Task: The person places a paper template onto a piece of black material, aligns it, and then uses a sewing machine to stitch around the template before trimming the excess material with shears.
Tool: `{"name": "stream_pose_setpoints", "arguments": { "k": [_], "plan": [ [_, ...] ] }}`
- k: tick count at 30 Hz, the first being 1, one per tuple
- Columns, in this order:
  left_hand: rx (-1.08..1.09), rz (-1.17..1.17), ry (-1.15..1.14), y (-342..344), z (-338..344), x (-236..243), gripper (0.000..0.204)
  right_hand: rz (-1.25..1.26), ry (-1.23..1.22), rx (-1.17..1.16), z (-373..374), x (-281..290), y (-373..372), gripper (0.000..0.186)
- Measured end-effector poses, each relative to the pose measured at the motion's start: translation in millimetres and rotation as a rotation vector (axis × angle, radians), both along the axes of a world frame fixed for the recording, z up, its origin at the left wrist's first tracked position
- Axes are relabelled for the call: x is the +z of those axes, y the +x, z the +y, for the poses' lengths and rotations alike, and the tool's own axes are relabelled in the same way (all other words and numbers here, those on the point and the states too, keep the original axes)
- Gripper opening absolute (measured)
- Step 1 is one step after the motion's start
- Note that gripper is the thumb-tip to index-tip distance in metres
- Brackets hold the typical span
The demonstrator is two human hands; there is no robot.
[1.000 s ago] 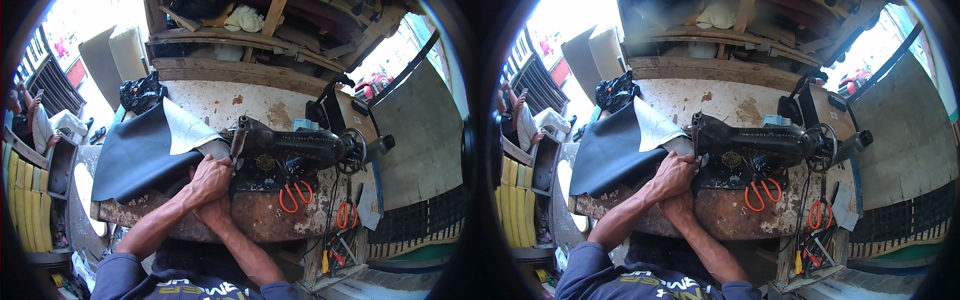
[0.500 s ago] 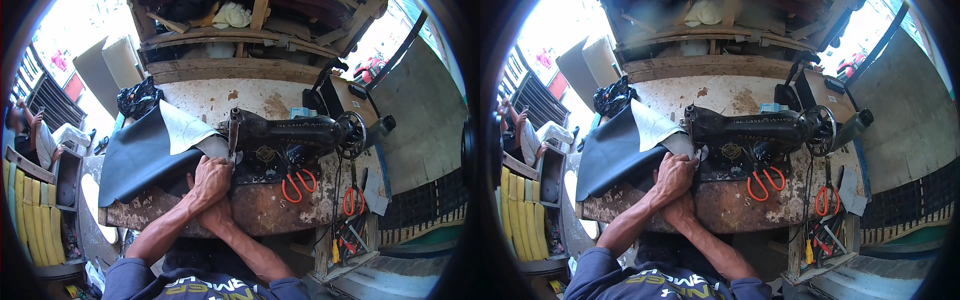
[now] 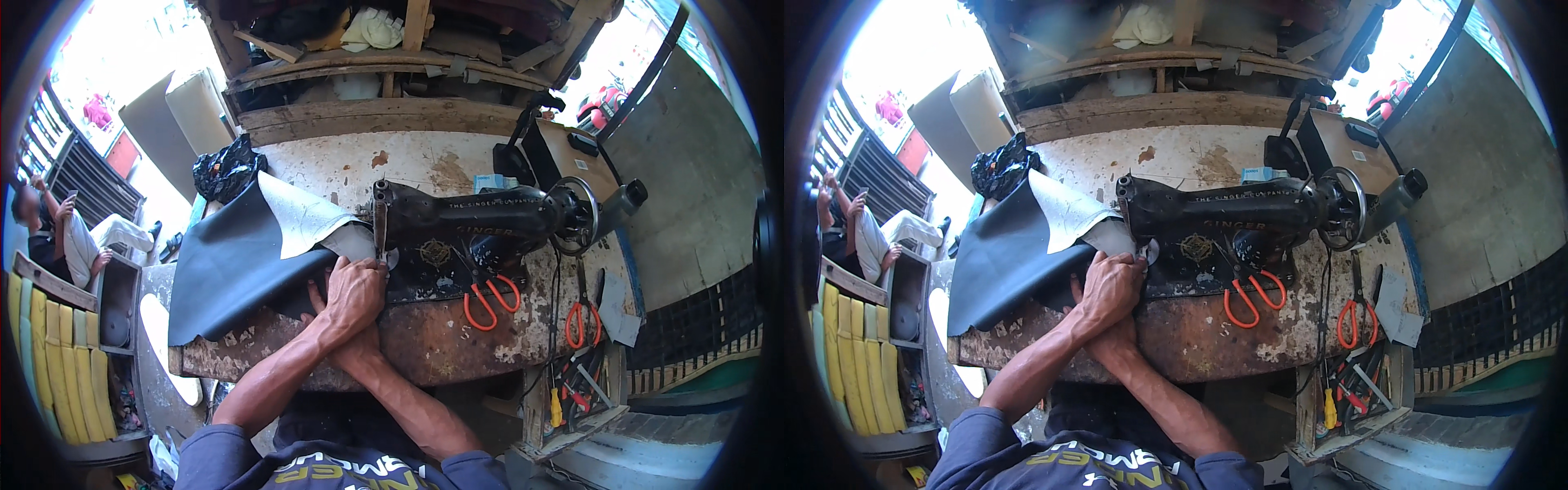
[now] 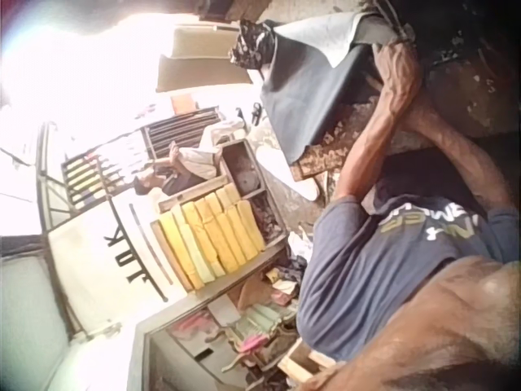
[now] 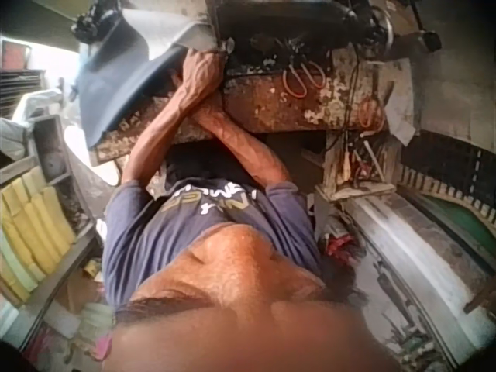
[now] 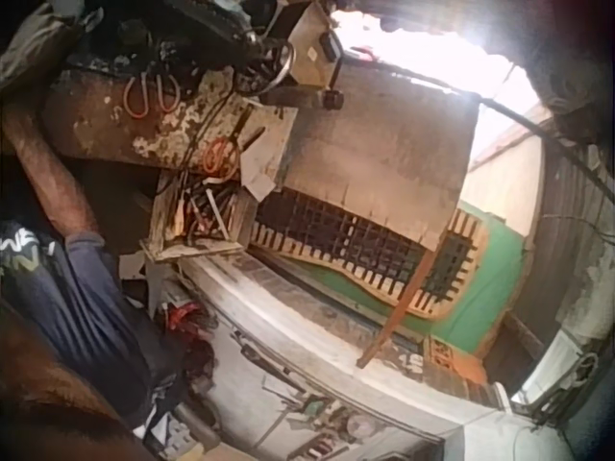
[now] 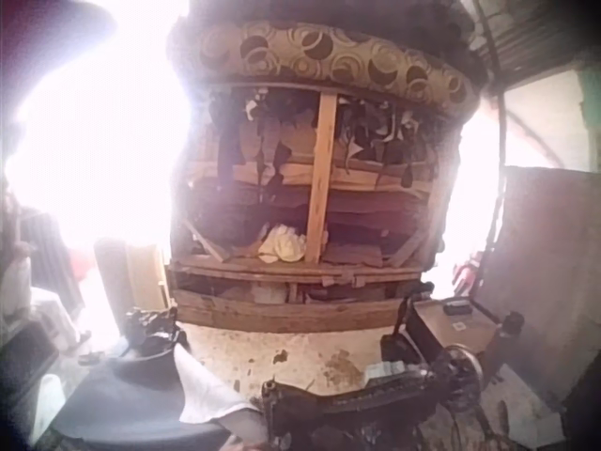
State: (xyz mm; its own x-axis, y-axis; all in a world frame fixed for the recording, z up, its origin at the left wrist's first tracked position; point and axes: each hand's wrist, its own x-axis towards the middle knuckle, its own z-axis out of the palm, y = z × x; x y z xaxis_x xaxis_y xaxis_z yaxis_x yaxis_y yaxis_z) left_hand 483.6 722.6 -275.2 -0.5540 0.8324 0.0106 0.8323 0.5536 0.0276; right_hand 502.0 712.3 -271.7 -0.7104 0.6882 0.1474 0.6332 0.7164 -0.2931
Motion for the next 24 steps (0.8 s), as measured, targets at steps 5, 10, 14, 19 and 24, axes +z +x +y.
{"name": "stream_pose_setpoints", "arguments": {
  "k": [5, 10, 14, 19, 24],
  "plan": [
    [-0.262, -0.420, 0.435, -20.9, 9.7, 20.5, 0.058, 0.039, -0.016, -0.008, 2.2, 1.0, -1.3, 0.070],
    [-0.479, -0.158, 0.212, -42.1, 23.4, 51.0, 0.034, -0.001, 0.003, 0.011, 1.2, 0.1, -1.2, 0.069],
    [-0.365, 0.103, 0.258, -19.4, 17.6, 54.4, 0.040, 0.058, 0.045, -0.010, 1.9, -4.9, -2.1, 0.068],
    [-0.397, -0.001, 0.231, -21.3, 12.8, 42.3, 0.043, 0.015, -0.016, 0.019, 4.7, -8.1, -3.6, 0.067],
    [-0.427, -0.594, 0.544, -37.1, 21.4, 11.5, 0.046, 0.008, -0.083, 0.035, 4.4, -7.1, -3.9, 0.067]
  ]
}}
